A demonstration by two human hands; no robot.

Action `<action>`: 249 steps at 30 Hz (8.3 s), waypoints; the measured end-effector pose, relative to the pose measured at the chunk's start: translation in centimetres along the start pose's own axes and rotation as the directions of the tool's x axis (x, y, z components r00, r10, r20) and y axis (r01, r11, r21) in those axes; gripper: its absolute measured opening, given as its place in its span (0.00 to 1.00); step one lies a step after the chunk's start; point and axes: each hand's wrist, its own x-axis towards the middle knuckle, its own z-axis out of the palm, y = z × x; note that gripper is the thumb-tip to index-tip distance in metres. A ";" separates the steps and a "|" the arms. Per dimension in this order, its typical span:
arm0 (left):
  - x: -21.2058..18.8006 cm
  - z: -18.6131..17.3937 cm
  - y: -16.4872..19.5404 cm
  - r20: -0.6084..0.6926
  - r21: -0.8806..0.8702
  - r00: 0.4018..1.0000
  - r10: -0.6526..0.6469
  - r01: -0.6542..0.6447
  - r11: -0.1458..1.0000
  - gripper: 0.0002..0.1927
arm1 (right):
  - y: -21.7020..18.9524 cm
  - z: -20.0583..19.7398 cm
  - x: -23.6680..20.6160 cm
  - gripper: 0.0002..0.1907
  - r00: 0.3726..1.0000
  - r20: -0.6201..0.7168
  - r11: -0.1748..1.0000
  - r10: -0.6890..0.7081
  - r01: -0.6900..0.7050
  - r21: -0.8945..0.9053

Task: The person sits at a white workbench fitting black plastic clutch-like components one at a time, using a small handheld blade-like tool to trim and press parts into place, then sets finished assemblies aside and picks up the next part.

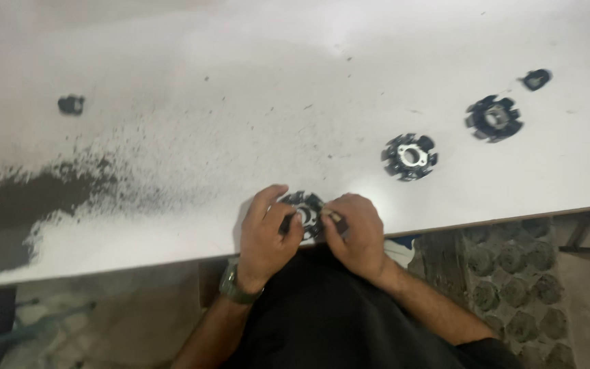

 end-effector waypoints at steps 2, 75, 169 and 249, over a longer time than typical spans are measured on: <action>-0.5 0.0 -0.4 -0.016 -0.052 1.000 -0.017 0.017 0.998 0.09 | 0.3 0.4 -0.5 0.14 1.000 -0.020 1.000 0.005 -0.005 0.008; -1.6 1.6 -0.1 -0.037 0.019 0.998 -0.053 0.053 0.998 0.09 | 0.4 0.3 -1.4 0.19 0.985 0.132 0.991 -0.109 0.118 -0.061; -1.6 0.7 0.4 0.114 0.170 0.992 -0.044 0.024 0.985 0.09 | 1.2 0.7 -2.9 0.15 0.998 0.016 0.996 -0.060 0.059 0.066; -1.0 1.0 -0.1 0.106 0.123 0.994 -0.009 -0.004 0.992 0.13 | 0.9 0.2 -1.7 0.18 0.986 0.122 0.991 -0.111 0.120 -0.067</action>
